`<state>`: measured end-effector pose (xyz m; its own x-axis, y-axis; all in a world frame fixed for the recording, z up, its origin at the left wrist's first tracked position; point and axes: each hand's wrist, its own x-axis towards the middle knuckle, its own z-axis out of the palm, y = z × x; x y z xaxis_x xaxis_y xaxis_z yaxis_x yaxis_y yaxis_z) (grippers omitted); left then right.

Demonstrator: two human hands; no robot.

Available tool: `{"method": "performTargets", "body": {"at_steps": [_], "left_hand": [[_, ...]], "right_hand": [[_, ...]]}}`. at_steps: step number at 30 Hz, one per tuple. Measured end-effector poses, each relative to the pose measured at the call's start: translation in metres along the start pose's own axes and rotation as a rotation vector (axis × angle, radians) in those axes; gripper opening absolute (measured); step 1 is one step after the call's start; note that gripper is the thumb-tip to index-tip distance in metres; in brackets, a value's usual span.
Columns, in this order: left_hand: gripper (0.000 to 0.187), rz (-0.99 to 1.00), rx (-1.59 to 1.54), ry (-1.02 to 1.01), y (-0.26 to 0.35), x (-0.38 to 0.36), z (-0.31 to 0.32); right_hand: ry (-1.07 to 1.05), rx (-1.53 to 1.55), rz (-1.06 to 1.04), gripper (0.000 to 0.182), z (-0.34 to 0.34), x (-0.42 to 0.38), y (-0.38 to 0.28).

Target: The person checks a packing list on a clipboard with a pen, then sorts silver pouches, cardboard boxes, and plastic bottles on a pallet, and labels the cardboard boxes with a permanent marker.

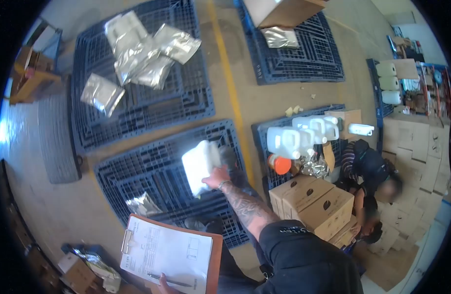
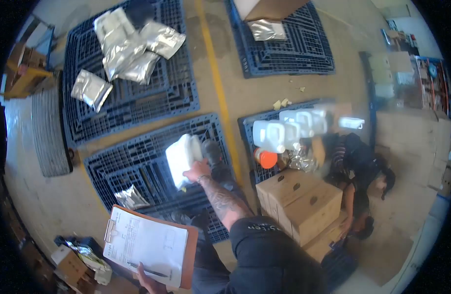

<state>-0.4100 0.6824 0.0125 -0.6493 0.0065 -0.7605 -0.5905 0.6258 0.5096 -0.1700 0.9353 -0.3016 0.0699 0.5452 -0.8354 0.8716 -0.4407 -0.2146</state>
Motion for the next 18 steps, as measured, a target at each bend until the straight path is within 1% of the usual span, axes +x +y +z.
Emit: {"method": "performTargets", "body": {"at_steps": [2, 3, 4, 5, 6, 8, 9, 10, 11, 12, 14, 16, 18], "left_hand": [[0.044, 0.064, 0.064, -0.06, 0.021, -0.016, 0.038], [0.044, 0.079, 0.07, -0.07, 0.033, -0.027, 0.059], [0.043, 0.07, 0.065, -0.131, 0.046, -0.04, 0.082], [0.043, 0.061, 0.059, -0.19, 0.056, -0.049, 0.102], [0.043, 0.071, 0.068, -0.196, 0.063, -0.054, 0.116], [0.045, 0.012, 0.166, -0.226, 0.077, -0.061, 0.141], [0.045, 0.023, 0.18, -0.232, 0.085, -0.07, 0.161], [0.053, 0.092, 0.145, -0.28, 0.093, -0.083, 0.185], [0.061, 0.155, 0.11, -0.326, 0.1, -0.093, 0.203], [0.061, 0.159, 0.126, -0.328, 0.107, -0.097, 0.215], [0.045, 0.084, 0.224, -0.271, 0.123, -0.103, 0.238], [0.046, 0.09, 0.27, -0.279, 0.13, -0.106, 0.258], [0.046, 0.089, 0.329, -0.284, 0.135, -0.11, 0.271]], "right_hand": [[0.173, 0.083, 0.034, 0.067, -0.053, 0.016, 0.028], [0.122, 0.14, 0.043, 0.067, -0.087, 0.027, 0.042], [0.069, 0.195, 0.05, 0.067, -0.124, 0.041, 0.054], [0.241, 0.108, 0.085, 0.066, -0.151, 0.055, 0.064], [0.409, 0.019, 0.127, 0.064, -0.176, 0.069, 0.075], [0.386, -0.075, 0.146, 0.067, -0.247, 0.102, 0.096], [0.453, -0.08, 0.169, 0.068, -0.282, 0.114, 0.106], [0.516, -0.085, 0.195, 0.07, -0.317, 0.123, 0.113], [0.528, -0.04, 0.24, 0.067, -0.354, 0.132, 0.117], [0.54, 0.003, 0.286, 0.067, -0.392, 0.14, 0.12], [0.623, -0.053, 0.336, 0.061, -0.453, 0.157, 0.128], [0.729, -0.06, 0.397, 0.054, -0.494, 0.171, 0.131], [0.757, -0.093, 0.415, 0.045, -0.512, 0.187, 0.132]]}}
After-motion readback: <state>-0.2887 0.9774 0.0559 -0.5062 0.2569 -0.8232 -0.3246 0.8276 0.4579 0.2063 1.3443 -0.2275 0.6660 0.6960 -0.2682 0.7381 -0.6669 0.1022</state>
